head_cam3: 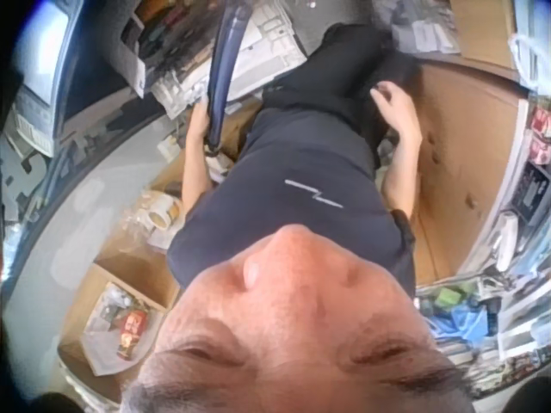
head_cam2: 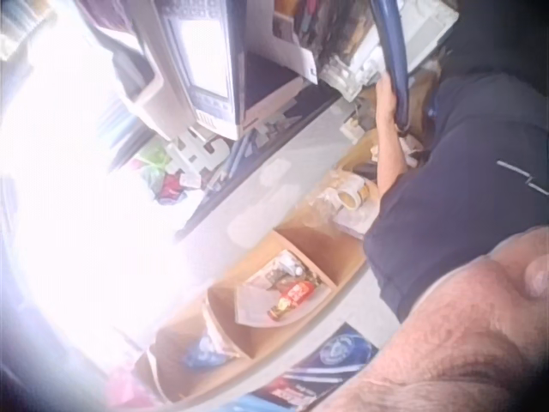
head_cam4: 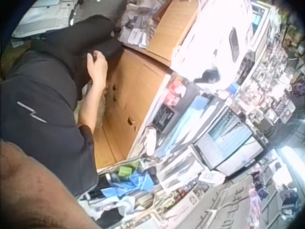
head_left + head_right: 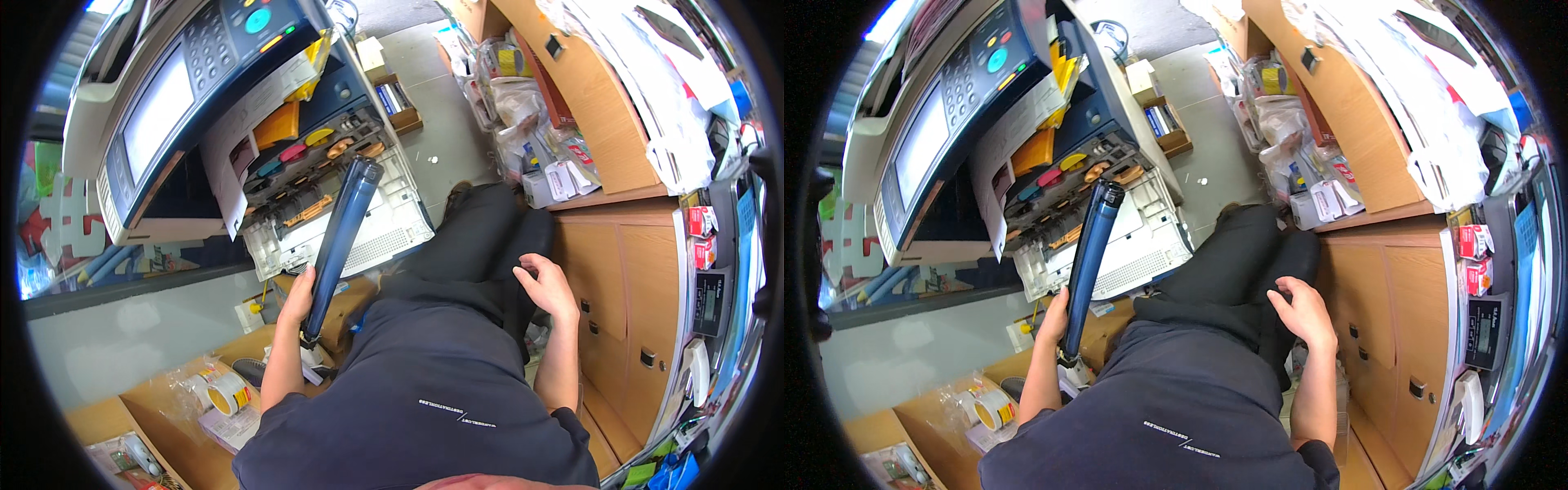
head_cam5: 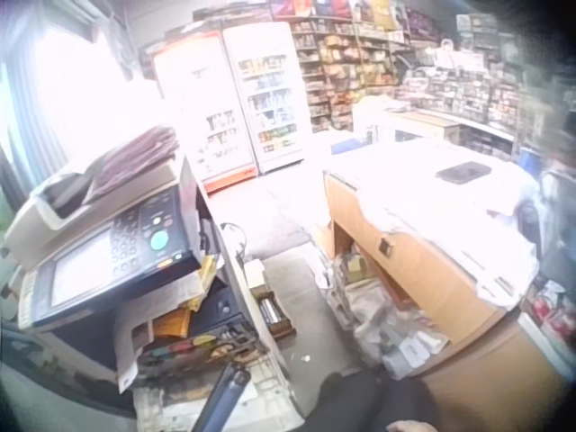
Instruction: The person removes a toner cartridge from a photocopier, retrieves a screwdriver, and walks through a store carrying boxes. They then use the screwdriver to disassemble a small black component and place it into a cardboard box.
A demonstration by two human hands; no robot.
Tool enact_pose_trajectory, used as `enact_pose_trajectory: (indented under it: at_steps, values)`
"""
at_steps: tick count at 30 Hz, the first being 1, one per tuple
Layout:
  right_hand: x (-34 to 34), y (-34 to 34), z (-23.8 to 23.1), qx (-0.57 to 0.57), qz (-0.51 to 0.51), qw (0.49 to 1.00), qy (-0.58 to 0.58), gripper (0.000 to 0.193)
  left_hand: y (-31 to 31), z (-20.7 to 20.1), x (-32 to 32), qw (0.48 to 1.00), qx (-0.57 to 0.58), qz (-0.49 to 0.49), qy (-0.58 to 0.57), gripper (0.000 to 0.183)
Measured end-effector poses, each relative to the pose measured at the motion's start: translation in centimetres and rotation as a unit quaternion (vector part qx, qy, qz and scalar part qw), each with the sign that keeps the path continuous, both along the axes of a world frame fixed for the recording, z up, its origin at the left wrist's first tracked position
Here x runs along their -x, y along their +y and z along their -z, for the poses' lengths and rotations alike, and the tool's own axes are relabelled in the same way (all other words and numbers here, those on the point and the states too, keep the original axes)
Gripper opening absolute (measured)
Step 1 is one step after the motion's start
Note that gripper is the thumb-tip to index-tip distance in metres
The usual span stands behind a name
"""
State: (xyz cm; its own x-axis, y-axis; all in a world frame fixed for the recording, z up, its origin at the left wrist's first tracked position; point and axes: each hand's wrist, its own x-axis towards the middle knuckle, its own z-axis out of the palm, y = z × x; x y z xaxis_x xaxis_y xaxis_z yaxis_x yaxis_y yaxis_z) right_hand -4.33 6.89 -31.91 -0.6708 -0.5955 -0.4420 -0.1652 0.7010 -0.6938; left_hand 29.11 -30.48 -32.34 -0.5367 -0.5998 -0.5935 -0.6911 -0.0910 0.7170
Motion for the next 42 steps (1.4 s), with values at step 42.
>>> enact_pose_trajectory:
  at_steps: [42]
  values:
    - [12.9, -1.8, 2.3, 0.031, 0.007, 0.999, 0.018, 0.036, 0.3, 0.4, 21.6, 0.99, -0.135, -0.023, -0.042, 0.073]
